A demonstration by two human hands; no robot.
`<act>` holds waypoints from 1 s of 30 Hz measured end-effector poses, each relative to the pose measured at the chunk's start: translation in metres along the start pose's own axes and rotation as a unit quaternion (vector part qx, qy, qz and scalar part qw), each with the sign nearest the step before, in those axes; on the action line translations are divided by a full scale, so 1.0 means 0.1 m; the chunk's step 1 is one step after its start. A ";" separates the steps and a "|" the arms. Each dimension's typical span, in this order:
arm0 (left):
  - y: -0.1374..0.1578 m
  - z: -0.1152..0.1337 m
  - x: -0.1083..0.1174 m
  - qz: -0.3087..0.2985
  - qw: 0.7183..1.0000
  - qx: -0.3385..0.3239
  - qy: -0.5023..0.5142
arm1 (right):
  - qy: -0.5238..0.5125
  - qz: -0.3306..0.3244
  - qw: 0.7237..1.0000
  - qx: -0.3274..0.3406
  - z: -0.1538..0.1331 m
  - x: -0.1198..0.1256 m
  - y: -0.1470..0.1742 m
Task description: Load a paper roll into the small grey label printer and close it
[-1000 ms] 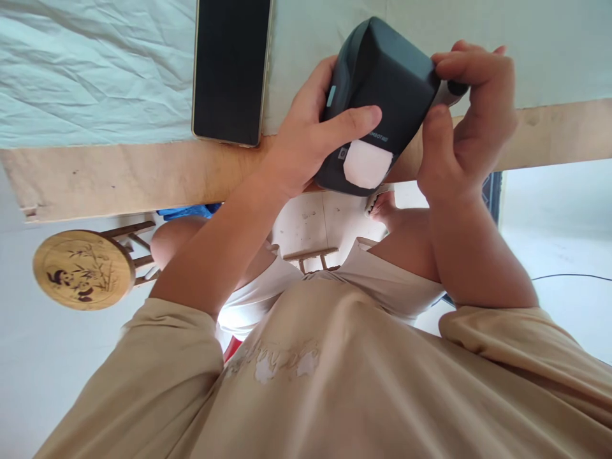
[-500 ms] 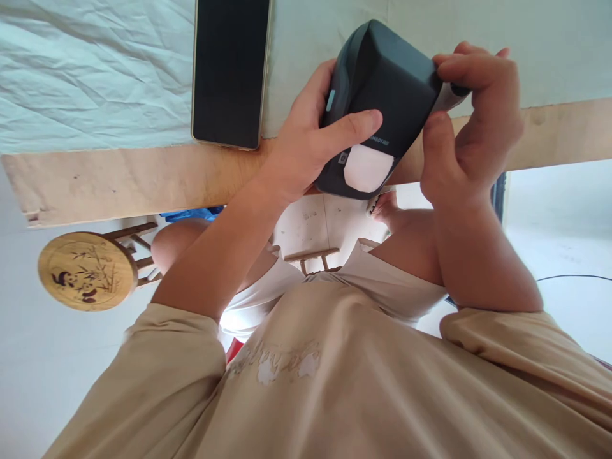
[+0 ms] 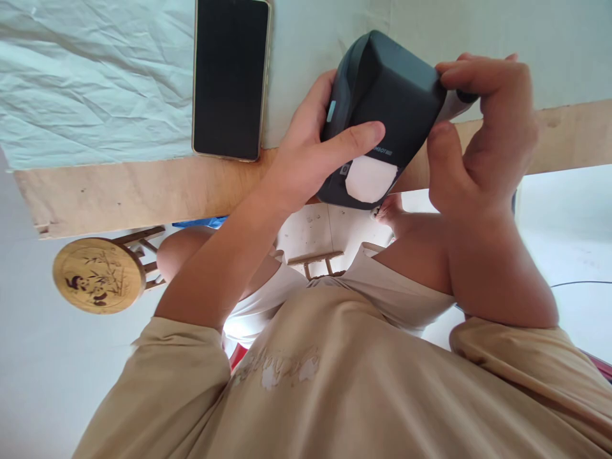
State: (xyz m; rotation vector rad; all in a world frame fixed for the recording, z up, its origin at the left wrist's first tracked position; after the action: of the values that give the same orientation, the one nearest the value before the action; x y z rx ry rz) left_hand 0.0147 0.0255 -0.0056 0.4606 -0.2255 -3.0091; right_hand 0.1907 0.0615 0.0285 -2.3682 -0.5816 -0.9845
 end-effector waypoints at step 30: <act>0.08 0.07 -0.16 0.052 0.988 -0.021 0.144 | 0.034 0.001 0.999 0.011 -0.05 0.00 0.00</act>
State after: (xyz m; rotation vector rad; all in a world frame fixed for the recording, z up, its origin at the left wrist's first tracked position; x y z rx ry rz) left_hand 0.0281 0.0203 0.0067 0.8400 -0.1572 -2.7959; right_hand 0.1880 0.0580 0.0314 -2.3052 -0.5622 -1.0496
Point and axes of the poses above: each hand's wrist, its own y-axis away from the middle knuckle, its own x-axis out of the back of the hand, z = x × y, the point moved 2 cm from there along -y, towards the middle knuckle, and after that the axes turned 8 degrees about -y, right-handed, at the moved point
